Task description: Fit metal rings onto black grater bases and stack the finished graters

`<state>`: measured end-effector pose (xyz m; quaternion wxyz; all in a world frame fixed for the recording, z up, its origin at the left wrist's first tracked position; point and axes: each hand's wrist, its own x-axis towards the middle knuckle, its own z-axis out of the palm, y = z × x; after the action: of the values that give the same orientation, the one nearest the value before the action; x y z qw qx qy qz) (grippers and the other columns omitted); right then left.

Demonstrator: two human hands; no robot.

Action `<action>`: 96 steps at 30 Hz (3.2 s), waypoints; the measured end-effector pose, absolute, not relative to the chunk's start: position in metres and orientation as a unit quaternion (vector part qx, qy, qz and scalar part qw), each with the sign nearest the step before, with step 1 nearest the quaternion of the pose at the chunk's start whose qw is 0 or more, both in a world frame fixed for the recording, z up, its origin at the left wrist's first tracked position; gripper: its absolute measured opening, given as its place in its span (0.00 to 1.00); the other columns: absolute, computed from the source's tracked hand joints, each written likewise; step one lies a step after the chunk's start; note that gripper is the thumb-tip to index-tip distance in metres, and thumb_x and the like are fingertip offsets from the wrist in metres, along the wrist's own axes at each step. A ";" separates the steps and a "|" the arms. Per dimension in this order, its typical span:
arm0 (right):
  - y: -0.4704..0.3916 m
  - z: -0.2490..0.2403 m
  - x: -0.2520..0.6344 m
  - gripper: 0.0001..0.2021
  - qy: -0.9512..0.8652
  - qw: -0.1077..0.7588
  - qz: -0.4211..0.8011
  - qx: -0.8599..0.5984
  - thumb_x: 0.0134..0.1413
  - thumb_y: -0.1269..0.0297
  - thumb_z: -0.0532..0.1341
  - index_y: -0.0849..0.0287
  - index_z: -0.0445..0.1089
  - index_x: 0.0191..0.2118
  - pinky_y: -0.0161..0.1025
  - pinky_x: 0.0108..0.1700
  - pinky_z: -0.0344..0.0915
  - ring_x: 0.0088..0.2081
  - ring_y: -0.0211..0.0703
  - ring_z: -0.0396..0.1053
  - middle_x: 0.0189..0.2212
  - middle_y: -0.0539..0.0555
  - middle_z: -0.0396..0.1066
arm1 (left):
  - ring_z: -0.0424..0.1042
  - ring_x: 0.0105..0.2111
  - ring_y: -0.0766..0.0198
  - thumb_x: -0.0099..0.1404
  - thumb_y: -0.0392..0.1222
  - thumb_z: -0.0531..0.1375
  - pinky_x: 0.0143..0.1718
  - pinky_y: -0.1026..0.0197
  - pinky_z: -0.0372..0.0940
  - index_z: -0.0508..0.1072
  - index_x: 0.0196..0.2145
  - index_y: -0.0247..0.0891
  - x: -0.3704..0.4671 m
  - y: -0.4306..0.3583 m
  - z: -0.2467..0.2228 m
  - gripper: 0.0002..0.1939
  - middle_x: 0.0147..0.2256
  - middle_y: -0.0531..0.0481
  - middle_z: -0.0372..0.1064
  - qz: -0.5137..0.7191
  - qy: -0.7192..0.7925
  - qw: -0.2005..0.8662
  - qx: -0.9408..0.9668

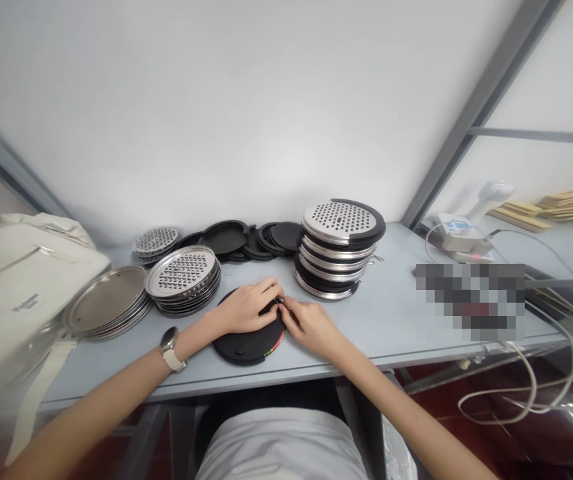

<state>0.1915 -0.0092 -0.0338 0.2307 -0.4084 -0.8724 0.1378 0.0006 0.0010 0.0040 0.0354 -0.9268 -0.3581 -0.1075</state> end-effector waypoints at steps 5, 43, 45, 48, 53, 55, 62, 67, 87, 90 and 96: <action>-0.009 -0.033 0.191 0.12 -0.872 0.229 0.141 -0.408 0.65 0.62 0.45 0.58 0.64 0.39 0.34 0.27 0.52 0.22 0.39 0.64 0.22 0.50 0.67 | 0.65 0.30 0.64 0.66 0.40 0.49 0.27 0.62 0.59 0.60 0.39 0.38 0.000 0.001 0.005 0.06 0.39 0.48 0.61 -0.104 -0.355 0.049 -0.928; -0.007 -0.038 0.191 0.12 -0.859 0.256 0.164 -0.411 0.66 0.59 0.45 0.56 0.59 0.33 0.33 0.26 0.52 0.20 0.38 0.59 0.20 0.47 0.60 | 0.64 0.29 0.63 0.68 0.37 0.47 0.26 0.60 0.58 0.60 0.38 0.38 -0.001 0.003 0.001 0.05 0.39 0.47 0.61 -0.115 -0.353 0.070 -0.926; -0.007 -0.038 0.191 0.12 -0.861 0.254 0.164 -0.409 0.66 0.60 0.46 0.56 0.59 0.32 0.33 0.27 0.52 0.20 0.37 0.59 0.20 0.47 0.60 | 0.64 0.29 0.63 0.68 0.37 0.47 0.26 0.60 0.58 0.60 0.38 0.38 0.000 0.004 0.001 0.04 0.38 0.47 0.61 -0.117 -0.353 0.066 -0.926; -0.007 -0.037 0.192 0.12 -0.863 0.251 0.162 -0.406 0.66 0.60 0.46 0.56 0.59 0.32 0.33 0.26 0.52 0.20 0.37 0.59 0.20 0.47 0.60 | 0.64 0.29 0.63 0.68 0.37 0.46 0.26 0.60 0.58 0.60 0.37 0.38 0.000 0.004 0.000 0.04 0.37 0.48 0.61 -0.117 -0.354 0.057 -0.926; -0.007 -0.037 0.191 0.11 -0.867 0.248 0.161 -0.402 0.66 0.61 0.46 0.56 0.59 0.33 0.34 0.26 0.52 0.21 0.38 0.60 0.20 0.48 0.61 | 0.64 0.29 0.63 0.68 0.38 0.46 0.27 0.60 0.58 0.60 0.37 0.38 0.000 0.004 0.000 0.05 0.37 0.48 0.61 -0.117 -0.352 0.048 -0.927; -0.007 -0.036 0.191 0.12 -0.867 0.246 0.158 -0.404 0.66 0.61 0.46 0.56 0.60 0.33 0.34 0.27 0.53 0.21 0.38 0.60 0.20 0.48 0.61 | 0.64 0.29 0.63 0.68 0.37 0.46 0.27 0.60 0.58 0.60 0.37 0.38 0.000 0.004 0.000 0.05 0.37 0.48 0.61 -0.118 -0.351 0.050 -0.928; -0.007 -0.035 0.191 0.12 -0.867 0.241 0.156 -0.408 0.66 0.61 0.45 0.56 0.60 0.33 0.34 0.27 0.53 0.21 0.39 0.60 0.20 0.48 0.62 | 0.64 0.29 0.63 0.68 0.37 0.46 0.27 0.60 0.58 0.60 0.38 0.38 0.000 0.004 0.001 0.05 0.37 0.48 0.61 -0.120 -0.347 0.045 -0.929; -0.007 -0.036 0.191 0.12 -0.867 0.236 0.158 -0.410 0.65 0.61 0.45 0.56 0.59 0.33 0.34 0.26 0.52 0.21 0.38 0.59 0.20 0.48 0.61 | 0.65 0.30 0.63 0.68 0.37 0.47 0.27 0.60 0.58 0.60 0.38 0.38 0.000 0.003 0.003 0.04 0.38 0.48 0.62 -0.112 -0.350 0.048 -0.929; -0.007 -0.037 0.191 0.11 -0.869 0.240 0.145 -0.408 0.64 0.62 0.46 0.56 0.61 0.32 0.34 0.25 0.51 0.19 0.38 0.59 0.18 0.48 0.62 | 0.65 0.30 0.64 0.68 0.37 0.46 0.28 0.60 0.58 0.59 0.38 0.38 0.000 0.003 0.004 0.04 0.37 0.49 0.61 -0.108 -0.345 0.037 -0.932; -0.007 -0.037 0.191 0.11 -0.867 0.244 0.151 -0.407 0.63 0.63 0.47 0.56 0.60 0.31 0.33 0.24 0.50 0.18 0.36 0.57 0.17 0.46 0.60 | 0.65 0.30 0.64 0.69 0.37 0.46 0.28 0.60 0.58 0.59 0.38 0.38 0.000 0.003 0.003 0.04 0.38 0.49 0.60 -0.110 -0.345 0.032 -0.932; -0.008 -0.037 0.191 0.11 -0.867 0.243 0.156 -0.407 0.63 0.63 0.47 0.56 0.60 0.30 0.33 0.25 0.50 0.18 0.35 0.55 0.17 0.46 0.59 | 0.65 0.30 0.64 0.69 0.38 0.46 0.27 0.61 0.58 0.59 0.38 0.38 0.000 0.004 0.002 0.04 0.38 0.48 0.61 -0.108 -0.345 0.042 -0.931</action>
<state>0.1912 -0.0075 -0.0370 0.2426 -0.4073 -0.8665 0.1564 -0.0002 0.0038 0.0018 0.0416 -0.9313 -0.3452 -0.1085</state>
